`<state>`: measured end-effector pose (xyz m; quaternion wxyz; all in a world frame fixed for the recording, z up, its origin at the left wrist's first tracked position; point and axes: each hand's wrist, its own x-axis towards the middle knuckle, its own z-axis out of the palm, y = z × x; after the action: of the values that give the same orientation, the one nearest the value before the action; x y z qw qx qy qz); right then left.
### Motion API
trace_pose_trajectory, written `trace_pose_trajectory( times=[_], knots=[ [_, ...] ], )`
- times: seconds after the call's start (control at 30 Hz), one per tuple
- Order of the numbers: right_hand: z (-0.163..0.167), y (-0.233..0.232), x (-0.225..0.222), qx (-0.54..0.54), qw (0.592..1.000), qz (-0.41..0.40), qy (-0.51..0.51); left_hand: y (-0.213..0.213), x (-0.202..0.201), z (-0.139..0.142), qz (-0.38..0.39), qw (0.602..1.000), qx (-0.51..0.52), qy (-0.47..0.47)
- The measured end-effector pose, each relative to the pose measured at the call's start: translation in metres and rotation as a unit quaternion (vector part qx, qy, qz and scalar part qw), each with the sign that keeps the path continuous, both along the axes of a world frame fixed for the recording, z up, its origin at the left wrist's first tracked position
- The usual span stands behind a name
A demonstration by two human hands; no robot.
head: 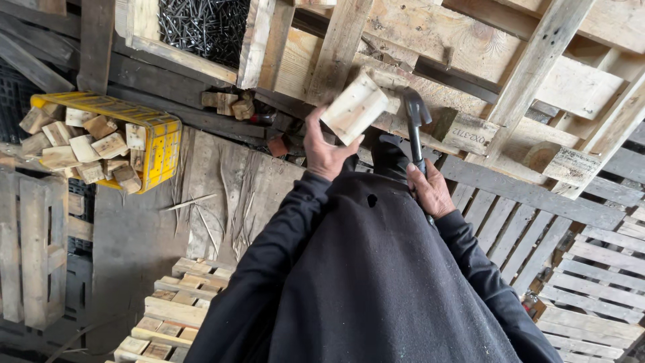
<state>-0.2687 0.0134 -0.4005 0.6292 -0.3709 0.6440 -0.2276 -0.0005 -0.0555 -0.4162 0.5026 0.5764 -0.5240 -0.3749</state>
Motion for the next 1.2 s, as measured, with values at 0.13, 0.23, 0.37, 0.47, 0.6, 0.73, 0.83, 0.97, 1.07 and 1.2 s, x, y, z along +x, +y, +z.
trace_pose_trajectory(
  times=[0.13,0.23,0.37,0.47,0.6,0.73,0.83,0.97,1.07,1.2],
  knots=[
    [0.008,-0.005,0.003,0.018,1.0,-0.016,-0.011,0.002,-0.013,-0.014,-0.019,0.998,-0.062,0.022],
    [0.022,-0.009,0.011,0.025,0.999,-0.033,-0.005,0.0,-0.017,-0.014,-0.019,0.997,-0.071,-0.017],
    [0.06,-0.011,0.016,0.018,0.997,-0.051,0.05,-0.005,-0.021,-0.008,-0.003,0.992,-0.045,-0.12],
    [0.112,-0.009,-0.006,-0.24,0.971,-0.009,0.001,-0.007,-0.022,-0.003,-0.006,0.983,-0.052,-0.174],
    [0.176,-0.013,-0.049,-0.599,0.799,-0.036,-0.031,-0.008,-0.024,0.002,0.011,0.985,-0.035,-0.17],
    [0.164,-0.012,-0.034,-0.507,0.861,-0.017,-0.017,-0.007,-0.026,0.009,0.014,0.982,-0.056,-0.183],
    [0.12,-0.018,0.007,-0.078,0.982,0.106,0.137,-0.007,-0.024,0.014,-0.002,0.986,-0.057,-0.158],
    [0.127,-0.022,-0.004,-0.063,0.992,-0.091,0.06,-0.011,-0.019,0.017,0.004,0.982,-0.034,-0.185],
    [0.164,-0.025,-0.047,-0.375,0.919,-0.09,-0.081,-0.014,-0.02,0.015,0.023,0.974,-0.072,-0.215],
    [0.16,-0.027,-0.049,-0.49,0.869,-0.058,-0.048,-0.012,-0.024,0.014,0.014,0.976,-0.053,-0.212]
  ],
)
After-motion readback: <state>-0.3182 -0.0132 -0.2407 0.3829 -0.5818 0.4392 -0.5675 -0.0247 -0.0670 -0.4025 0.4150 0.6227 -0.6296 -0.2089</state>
